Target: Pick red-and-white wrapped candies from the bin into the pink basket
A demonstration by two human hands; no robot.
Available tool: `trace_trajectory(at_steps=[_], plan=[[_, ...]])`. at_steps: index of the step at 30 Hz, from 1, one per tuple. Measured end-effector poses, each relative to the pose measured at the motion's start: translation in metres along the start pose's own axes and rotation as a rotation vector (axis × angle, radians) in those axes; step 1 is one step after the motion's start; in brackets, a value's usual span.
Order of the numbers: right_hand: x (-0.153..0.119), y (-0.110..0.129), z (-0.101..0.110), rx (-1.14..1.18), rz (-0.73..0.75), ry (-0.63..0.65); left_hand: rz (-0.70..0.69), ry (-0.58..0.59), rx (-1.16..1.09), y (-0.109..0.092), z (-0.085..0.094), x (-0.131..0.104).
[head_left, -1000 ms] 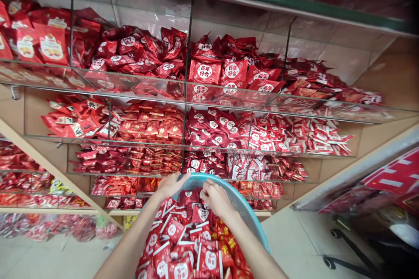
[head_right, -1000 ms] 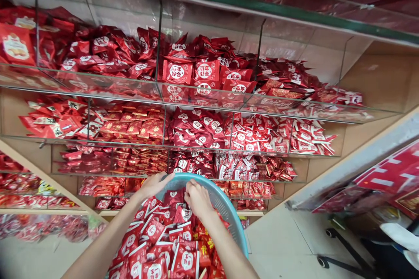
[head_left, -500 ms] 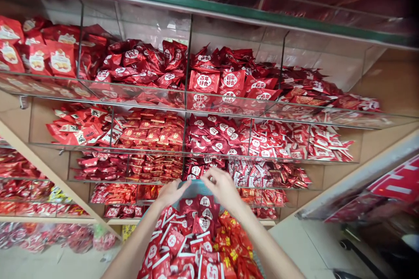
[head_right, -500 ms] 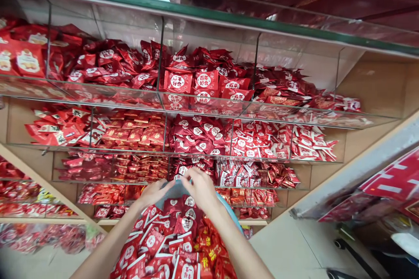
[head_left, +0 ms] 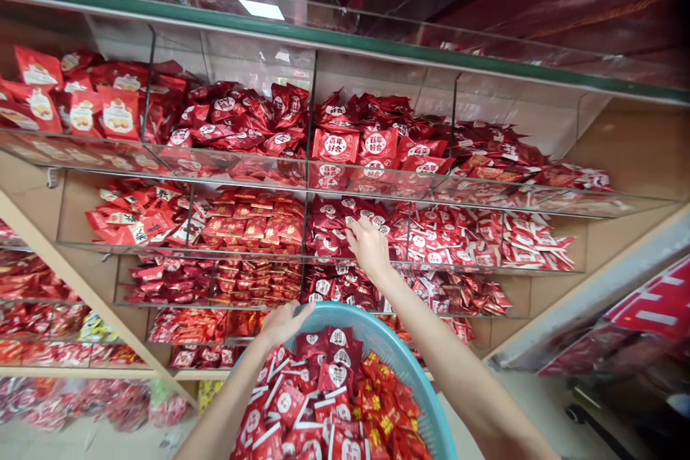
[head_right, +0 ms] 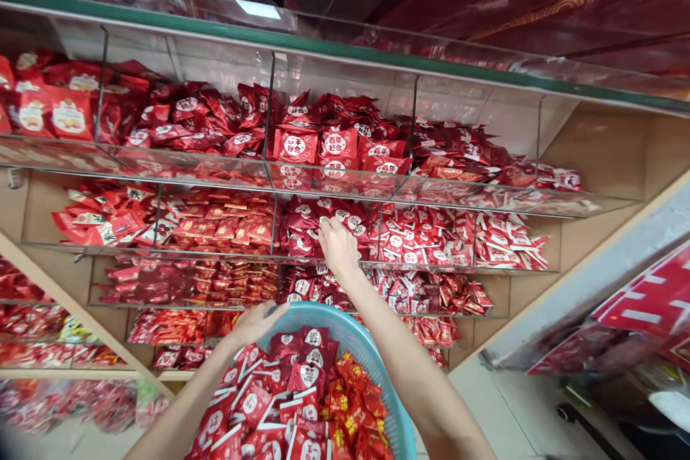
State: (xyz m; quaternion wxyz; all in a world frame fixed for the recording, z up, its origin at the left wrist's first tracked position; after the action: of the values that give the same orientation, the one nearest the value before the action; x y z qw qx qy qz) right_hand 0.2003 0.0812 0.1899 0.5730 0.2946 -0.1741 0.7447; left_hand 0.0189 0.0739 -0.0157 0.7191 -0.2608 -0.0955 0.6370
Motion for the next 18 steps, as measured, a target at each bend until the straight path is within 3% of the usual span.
trace_trajectory(at_steps=[6, 11, 14, 18], plan=[[-0.008, -0.009, 0.032, 0.209, 0.030, -0.192, 0.028, 0.015, 0.023, -0.004, 0.002, -0.002], [-0.027, -0.022, 0.055, 0.474, -0.046, -0.316, 0.039, 0.019, 0.021, -0.006, 0.004, -0.004], [-0.046, -0.019, 0.058, 0.676, -0.107, -0.283, 0.049, 0.026, 0.009, -0.005, 0.004, -0.004], [-0.083, 0.001, 0.040, 0.876, -0.116, -0.094, 0.049, 0.020, 0.007, -0.004, 0.002, -0.002]])
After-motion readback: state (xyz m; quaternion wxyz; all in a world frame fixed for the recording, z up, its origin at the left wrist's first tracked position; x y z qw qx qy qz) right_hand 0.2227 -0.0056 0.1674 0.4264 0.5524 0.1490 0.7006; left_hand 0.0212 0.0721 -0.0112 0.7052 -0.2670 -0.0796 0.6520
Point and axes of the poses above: each hand's wrist, its own x-axis towards the middle knuckle, its own z-axis out of the back of the hand, y = z × x, the point moved 8 cm from there along x, towards the middle knuckle, and after that the axes turned 6 degrees about z, right-handed, at the moved point
